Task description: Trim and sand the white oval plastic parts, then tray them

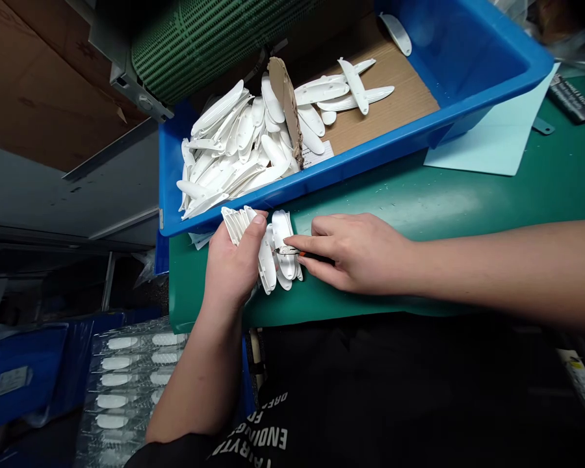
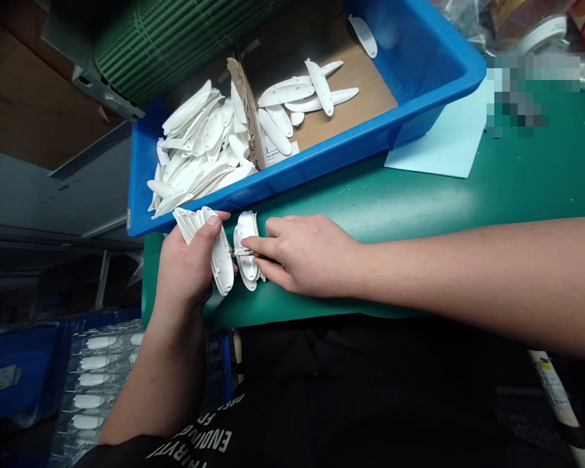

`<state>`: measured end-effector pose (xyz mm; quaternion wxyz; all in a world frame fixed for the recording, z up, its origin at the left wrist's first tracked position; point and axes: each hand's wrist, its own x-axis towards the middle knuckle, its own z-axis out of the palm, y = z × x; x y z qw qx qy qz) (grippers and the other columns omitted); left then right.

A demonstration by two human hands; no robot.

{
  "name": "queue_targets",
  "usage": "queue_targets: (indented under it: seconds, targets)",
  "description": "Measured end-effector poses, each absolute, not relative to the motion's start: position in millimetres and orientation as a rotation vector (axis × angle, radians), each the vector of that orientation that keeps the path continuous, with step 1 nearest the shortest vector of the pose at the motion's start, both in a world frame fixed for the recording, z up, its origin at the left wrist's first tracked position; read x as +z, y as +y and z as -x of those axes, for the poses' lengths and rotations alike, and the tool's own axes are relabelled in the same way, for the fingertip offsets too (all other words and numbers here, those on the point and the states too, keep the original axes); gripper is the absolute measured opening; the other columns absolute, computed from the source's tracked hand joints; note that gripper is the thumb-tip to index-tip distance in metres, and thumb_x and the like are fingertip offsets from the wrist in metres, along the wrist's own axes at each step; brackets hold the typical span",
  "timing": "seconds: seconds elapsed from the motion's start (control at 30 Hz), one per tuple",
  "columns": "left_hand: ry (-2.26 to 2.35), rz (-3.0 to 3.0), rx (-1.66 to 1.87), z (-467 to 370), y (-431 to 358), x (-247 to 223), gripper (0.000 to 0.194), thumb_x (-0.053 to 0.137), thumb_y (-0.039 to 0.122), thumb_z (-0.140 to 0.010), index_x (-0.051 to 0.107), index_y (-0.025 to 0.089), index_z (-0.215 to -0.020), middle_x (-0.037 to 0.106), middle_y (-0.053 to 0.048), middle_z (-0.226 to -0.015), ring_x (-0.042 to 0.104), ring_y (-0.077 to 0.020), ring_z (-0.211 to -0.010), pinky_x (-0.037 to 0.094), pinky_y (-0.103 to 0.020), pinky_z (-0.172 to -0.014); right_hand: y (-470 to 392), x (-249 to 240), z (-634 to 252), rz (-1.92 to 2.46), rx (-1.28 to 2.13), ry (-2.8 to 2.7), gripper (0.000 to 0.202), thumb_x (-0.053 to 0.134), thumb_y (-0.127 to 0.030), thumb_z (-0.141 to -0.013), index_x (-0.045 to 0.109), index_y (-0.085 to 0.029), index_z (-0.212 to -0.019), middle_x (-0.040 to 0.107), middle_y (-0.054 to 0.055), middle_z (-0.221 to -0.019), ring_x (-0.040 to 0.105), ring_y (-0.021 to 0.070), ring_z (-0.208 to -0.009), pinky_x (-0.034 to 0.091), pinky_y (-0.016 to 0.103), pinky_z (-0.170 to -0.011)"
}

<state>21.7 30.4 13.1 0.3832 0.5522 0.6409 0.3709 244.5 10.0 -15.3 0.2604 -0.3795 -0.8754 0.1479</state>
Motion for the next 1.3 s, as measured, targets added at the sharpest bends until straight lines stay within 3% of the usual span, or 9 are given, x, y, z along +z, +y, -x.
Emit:
queue_targets:
  seconds: [0.33, 0.57, 0.77, 0.9, 1.07, 1.17, 1.3]
  targets:
    - [1.854, -1.636, 0.715, -9, 35, 7, 0.041, 0.067, 0.058, -0.094, 0.078, 0.022, -0.113, 0.079, -0.006, -0.108, 0.072, -0.0288, -0.099, 0.052, -0.037, -0.085, 13, -13, -244, 1.110, 0.438, -2.448, 0.040, 0.054, -0.040, -0.107, 0.071, -0.026, -0.140, 0.064, 0.007, -0.095, 0.054, 0.0199, -0.082, 0.020, 0.032, -0.063]
    - [1.876, -1.726, 0.494, -10, 37, 11, 0.054, 0.059, 0.070, -0.095, 0.076, 0.023, -0.116, 0.079, -0.008, -0.113, 0.073, -0.0335, -0.103, 0.054, -0.041, -0.085, 11, -11, -244, 1.126, 0.482, -2.493, 0.041, 0.054, -0.041, -0.107, 0.070, -0.027, -0.142, 0.064, 0.007, -0.096, 0.056, 0.0207, -0.086, 0.021, 0.033, -0.063]
    - [1.878, -1.603, 0.411, -14, 28, 22, 0.052, 0.061, 0.065, -0.096, 0.072, 0.027, -0.131, 0.079, -0.003, -0.084, 0.072, -0.0244, -0.054, 0.057, -0.035, -0.054, 12, -11, -245, 1.124, 0.484, -2.480, 0.041, 0.053, -0.042, -0.107, 0.071, -0.027, -0.141, 0.063, 0.007, -0.094, 0.056, 0.0208, -0.084, 0.020, 0.033, -0.063]
    - [1.905, -1.528, 0.630, -13, 25, 25, 0.046, 0.066, 0.054, -0.095, 0.074, 0.025, -0.129, 0.073, -0.001, -0.074, 0.070, -0.0211, -0.050, 0.056, -0.031, -0.048, 12, -10, -246, 1.127, 0.479, -2.461, 0.040, 0.055, -0.042, -0.107, 0.071, -0.027, -0.140, 0.064, 0.007, -0.095, 0.055, 0.0206, -0.086, 0.021, 0.033, -0.063]
    - [1.739, -1.340, 0.876, -18, 22, 22, 0.046, 0.072, 0.053, -0.091, 0.077, 0.021, -0.123, 0.064, 0.000, -0.062, 0.061, -0.0171, -0.043, 0.050, -0.027, -0.039, 10, -8, -247, 1.054, 0.405, -2.445, 0.039, 0.054, -0.041, -0.107, 0.071, -0.026, -0.139, 0.063, 0.008, -0.099, 0.053, 0.0215, -0.089, 0.022, 0.033, -0.063]
    - [1.692, -1.357, 0.941, -25, 22, 21, 0.045, 0.072, 0.052, -0.091, 0.078, 0.022, -0.124, 0.066, -0.001, -0.067, 0.061, -0.0167, -0.049, 0.051, -0.027, -0.044, 8, -6, -245, 0.978, 0.318, -2.448, 0.038, 0.054, -0.040, -0.107, 0.071, -0.025, -0.138, 0.062, 0.010, -0.101, 0.050, 0.0225, -0.089, 0.024, 0.034, -0.066]
    - [1.660, -1.454, 0.989, -34, 23, 22, 0.043, 0.071, 0.049, -0.094, 0.078, 0.020, -0.124, 0.076, -0.006, -0.089, 0.071, -0.0209, -0.073, 0.058, -0.030, -0.067, 7, -3, -244, 0.940, 0.225, -2.489, 0.038, 0.051, -0.038, -0.108, 0.069, -0.023, -0.138, 0.061, 0.011, -0.101, 0.046, 0.0234, -0.087, 0.025, 0.036, -0.069]
